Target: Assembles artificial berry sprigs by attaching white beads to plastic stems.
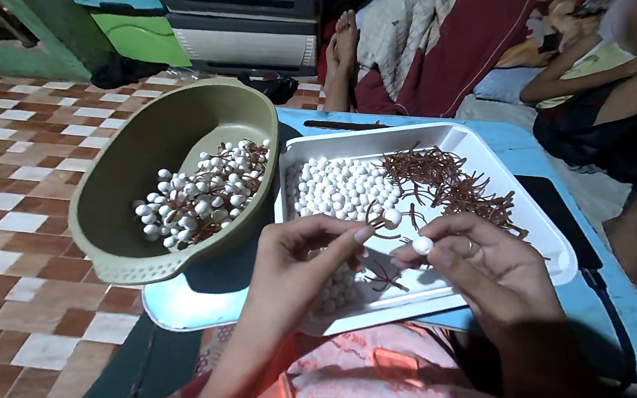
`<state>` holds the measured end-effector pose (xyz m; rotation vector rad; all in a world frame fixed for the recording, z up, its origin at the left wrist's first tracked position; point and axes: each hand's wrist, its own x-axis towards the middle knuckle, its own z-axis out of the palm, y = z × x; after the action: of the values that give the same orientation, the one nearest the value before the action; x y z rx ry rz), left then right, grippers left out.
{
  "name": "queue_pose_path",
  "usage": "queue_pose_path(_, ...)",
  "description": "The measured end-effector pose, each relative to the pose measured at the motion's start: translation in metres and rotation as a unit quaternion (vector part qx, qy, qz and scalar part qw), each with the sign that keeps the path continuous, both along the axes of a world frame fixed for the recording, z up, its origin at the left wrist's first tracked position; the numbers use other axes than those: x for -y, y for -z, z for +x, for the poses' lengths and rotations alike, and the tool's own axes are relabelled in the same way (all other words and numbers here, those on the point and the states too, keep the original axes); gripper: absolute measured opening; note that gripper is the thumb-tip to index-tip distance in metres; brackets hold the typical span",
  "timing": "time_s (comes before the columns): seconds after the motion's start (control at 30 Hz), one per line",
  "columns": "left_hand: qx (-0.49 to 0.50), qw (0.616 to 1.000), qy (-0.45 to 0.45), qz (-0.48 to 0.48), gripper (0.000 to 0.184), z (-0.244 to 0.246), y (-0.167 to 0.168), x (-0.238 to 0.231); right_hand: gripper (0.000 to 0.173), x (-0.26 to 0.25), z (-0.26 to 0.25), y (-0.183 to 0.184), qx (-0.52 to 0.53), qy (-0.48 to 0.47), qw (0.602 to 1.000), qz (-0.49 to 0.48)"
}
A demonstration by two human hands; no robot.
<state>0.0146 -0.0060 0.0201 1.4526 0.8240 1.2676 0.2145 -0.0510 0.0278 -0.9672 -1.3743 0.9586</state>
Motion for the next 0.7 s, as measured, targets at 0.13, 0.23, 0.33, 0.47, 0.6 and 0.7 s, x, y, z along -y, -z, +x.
queue_pose_path(0.13, -0.002, 1.000, 0.004, 0.001, 0.010, 0.001, 0.000, 0.000, 0.016, -0.002, -0.007, 0.001, 0.009, 0.069, 0.997, 0.037)
queue_pose_path(0.23, -0.003, 1.000, -0.001, 0.006, 0.009, 0.001, 0.000, 0.002, 0.018, -0.003, -0.013, 0.002, 0.028, 0.097, 0.993, 0.054)
queue_pose_path(0.33, -0.002, 1.000, -0.006, 0.011, 0.009, 0.001, 0.000, 0.002, 0.018, -0.003, -0.015, 0.002, 0.042, 0.099, 0.992, 0.064)
queue_pose_path(0.47, -0.008, 1.000, -0.021, 0.010, 0.008, 0.002, -0.001, 0.004, 0.017, -0.004, -0.013, 0.006, 0.064, 0.100, 0.989, 0.086)
queue_pose_path(0.6, -0.007, 1.000, -0.015, 0.006, 0.006, 0.003, -0.001, 0.004, 0.019, -0.004, -0.013, 0.007, 0.065, 0.113, 0.987, 0.091)
queue_pose_path(0.7, -0.012, 1.000, -0.019, 0.004, 0.006, 0.003, -0.001, 0.005, 0.018, -0.004, -0.015, 0.007, 0.074, 0.128, 0.984, 0.101)
